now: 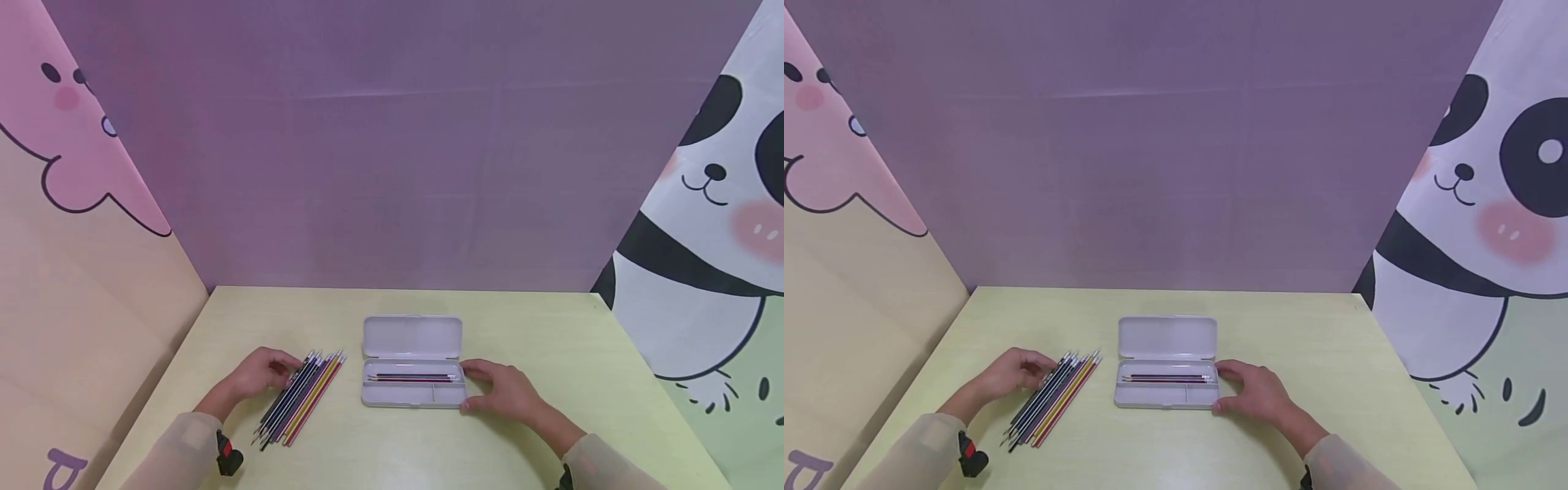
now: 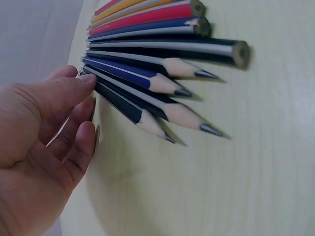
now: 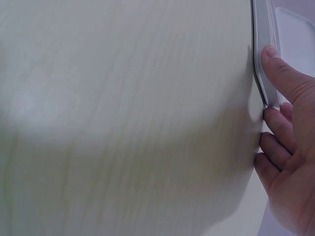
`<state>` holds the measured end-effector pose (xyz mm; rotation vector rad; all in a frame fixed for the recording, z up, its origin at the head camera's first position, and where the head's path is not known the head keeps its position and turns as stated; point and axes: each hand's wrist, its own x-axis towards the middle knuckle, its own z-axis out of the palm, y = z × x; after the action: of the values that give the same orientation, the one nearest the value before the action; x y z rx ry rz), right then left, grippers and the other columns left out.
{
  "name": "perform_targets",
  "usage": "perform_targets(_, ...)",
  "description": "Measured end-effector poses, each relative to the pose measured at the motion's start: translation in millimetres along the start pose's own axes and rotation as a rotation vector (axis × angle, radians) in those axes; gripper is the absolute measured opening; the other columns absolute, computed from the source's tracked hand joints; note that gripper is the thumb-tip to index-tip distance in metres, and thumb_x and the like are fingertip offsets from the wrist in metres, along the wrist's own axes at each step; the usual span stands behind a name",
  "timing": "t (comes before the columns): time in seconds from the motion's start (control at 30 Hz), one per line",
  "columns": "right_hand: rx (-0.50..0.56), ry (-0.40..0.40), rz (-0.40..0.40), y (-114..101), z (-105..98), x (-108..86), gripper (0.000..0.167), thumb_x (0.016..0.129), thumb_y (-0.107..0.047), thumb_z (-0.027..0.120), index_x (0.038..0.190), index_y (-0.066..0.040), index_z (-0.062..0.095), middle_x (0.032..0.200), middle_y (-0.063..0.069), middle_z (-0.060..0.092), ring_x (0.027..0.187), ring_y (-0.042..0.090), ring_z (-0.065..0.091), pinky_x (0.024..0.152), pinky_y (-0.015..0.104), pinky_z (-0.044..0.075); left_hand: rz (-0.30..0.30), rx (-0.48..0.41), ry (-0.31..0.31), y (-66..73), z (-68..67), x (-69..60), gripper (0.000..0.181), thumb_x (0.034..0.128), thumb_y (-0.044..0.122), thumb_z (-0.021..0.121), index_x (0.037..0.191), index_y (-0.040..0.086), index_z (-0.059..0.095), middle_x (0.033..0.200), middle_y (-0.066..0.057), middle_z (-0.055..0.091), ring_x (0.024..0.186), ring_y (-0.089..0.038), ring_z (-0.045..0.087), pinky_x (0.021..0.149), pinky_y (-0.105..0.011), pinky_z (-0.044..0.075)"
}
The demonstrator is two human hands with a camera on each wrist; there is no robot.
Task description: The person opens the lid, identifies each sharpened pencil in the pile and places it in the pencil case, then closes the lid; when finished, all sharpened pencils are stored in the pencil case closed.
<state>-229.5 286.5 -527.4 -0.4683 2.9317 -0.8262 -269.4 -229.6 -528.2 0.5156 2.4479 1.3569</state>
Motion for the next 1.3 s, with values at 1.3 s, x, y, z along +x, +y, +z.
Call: perform_targets(1.3,0.015,0.006,0.023,-2,1,-0.3,0.078,0.068,-0.052,0.091,0.136,-0.025,0.065,0.125,-0.005,0.074,0.13,0.034,0.061,0.105,0.058,0.046,-0.145,0.451,0.19,22.8,12.0,5.3,0.036,0.0802,-0.005,0.072,0.116,-0.002,0.074,0.086,-0.003,0.069,0.073,-0.016,0.054,0.064,-0.032,0.048)
